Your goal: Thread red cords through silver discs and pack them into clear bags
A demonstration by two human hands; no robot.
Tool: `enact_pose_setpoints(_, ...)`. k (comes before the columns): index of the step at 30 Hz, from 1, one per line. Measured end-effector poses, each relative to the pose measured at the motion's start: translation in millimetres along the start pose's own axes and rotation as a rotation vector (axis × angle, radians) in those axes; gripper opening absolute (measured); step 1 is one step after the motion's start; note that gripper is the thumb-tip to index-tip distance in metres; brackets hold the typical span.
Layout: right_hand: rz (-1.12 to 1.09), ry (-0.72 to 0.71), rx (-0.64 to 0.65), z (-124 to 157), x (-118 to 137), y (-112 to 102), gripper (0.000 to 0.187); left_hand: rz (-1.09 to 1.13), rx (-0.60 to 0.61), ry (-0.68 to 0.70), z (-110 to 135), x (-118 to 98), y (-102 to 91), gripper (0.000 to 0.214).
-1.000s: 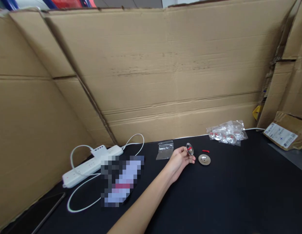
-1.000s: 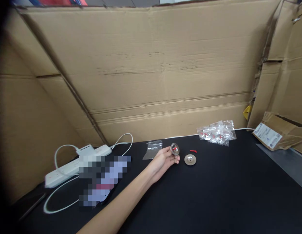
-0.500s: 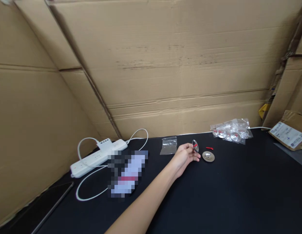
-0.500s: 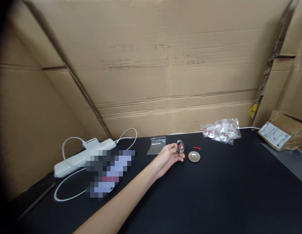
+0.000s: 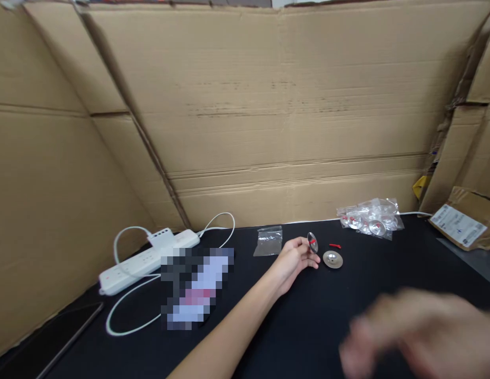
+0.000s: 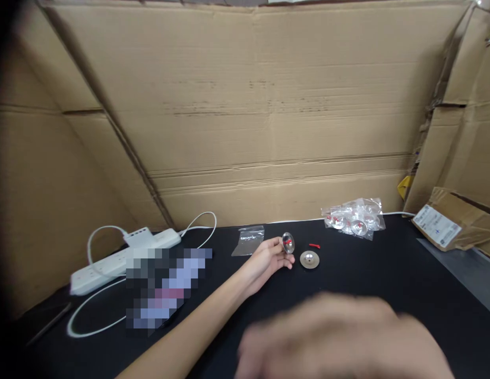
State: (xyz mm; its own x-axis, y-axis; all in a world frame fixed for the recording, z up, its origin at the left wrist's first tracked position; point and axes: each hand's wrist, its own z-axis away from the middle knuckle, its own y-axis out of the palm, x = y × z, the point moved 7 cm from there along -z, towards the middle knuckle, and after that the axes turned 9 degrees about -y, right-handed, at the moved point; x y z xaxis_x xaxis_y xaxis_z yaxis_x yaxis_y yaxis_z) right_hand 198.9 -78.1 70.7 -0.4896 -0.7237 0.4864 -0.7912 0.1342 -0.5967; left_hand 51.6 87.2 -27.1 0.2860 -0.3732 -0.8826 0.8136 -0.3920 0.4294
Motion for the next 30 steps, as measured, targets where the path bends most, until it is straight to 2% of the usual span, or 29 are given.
enact_pose_setpoints(4, -0.023, 0.039, -0.071, -62, -38, 13, 0.045, -0.003, 0.037, 0.028, 3, -2, 4.3, 0.017)
enact_pose_setpoints(7, 0.032, -0.033, 0.053, -90, -69, 49, 0.078, -0.048, 0.023, 0.048, 7, -5, 5.7, 0.023)
enact_pose_setpoints(9, 0.017, -0.067, 0.098, -91, -84, 66, 0.075, -0.088, 0.006, 0.062, 9, -6, 6.2, 0.024)
enact_pose_setpoints(11, 0.005, -0.099, 0.111, -84, -90, 75, 0.056, -0.125, 0.013, 0.076, 10, -7, 8.1, 0.025)
enact_pose_setpoints(13, -0.002, -0.109, 0.085, -76, -92, 74, 0.039, -0.158, 0.028, 0.088, 11, -7, 10.0, 0.027)
enact_pose_setpoints(15, -0.009, -0.100, 0.046, -72, -91, 69, 0.032, -0.201, 0.026, 0.099, 11, -9, 10.7, 0.032)
enact_pose_setpoints(19, -0.022, -0.071, 0.011, -72, -93, 64, 0.031, -0.325, -0.031, 0.140, 11, -13, 8.2, 0.035)
enact_pose_setpoints(24, 0.022, -0.070, 0.047, -70, -96, 67, 0.037, -0.425, -0.116, 0.182, 12, -19, 4.2, 0.029)
enact_pose_setpoints(28, 0.049, -0.046, 0.064, -68, -99, 70, 0.041, -0.604, -0.225, 0.378, 20, -34, 7.5, 0.023)
enact_pose_setpoints(30, 0.063, -0.038, 0.069, -67, -101, 71, 0.043, -0.674, -0.251, 0.431, 24, -37, 11.1, 0.024)
